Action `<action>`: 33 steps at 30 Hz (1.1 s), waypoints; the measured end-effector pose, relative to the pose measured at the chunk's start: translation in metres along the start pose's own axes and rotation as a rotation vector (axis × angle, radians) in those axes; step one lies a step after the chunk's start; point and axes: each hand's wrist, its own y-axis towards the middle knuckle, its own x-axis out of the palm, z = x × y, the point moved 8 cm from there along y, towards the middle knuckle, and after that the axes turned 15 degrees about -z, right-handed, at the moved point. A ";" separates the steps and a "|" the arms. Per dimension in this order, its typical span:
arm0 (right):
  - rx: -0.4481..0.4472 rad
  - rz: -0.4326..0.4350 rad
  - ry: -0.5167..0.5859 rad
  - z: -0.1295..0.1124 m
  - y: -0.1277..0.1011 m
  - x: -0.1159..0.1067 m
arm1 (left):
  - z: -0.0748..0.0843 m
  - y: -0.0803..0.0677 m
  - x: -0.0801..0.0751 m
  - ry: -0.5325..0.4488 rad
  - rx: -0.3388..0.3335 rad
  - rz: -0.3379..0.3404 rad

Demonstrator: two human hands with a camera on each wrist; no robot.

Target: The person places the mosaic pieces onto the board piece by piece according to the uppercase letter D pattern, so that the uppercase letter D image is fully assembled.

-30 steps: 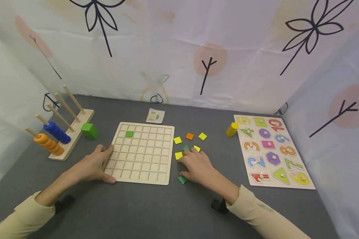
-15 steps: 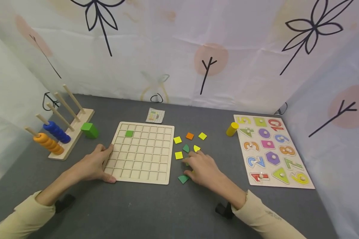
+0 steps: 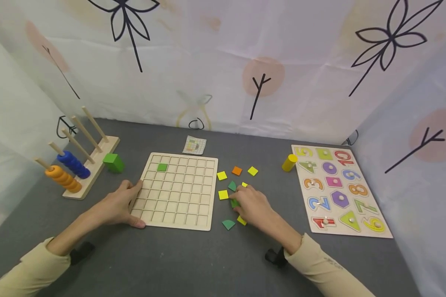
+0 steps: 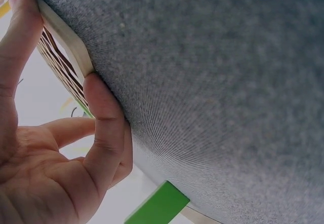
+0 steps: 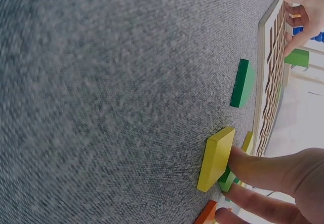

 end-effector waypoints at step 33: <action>-0.055 0.070 -0.010 -0.006 -0.004 -0.007 | -0.001 0.001 0.001 0.006 -0.009 -0.010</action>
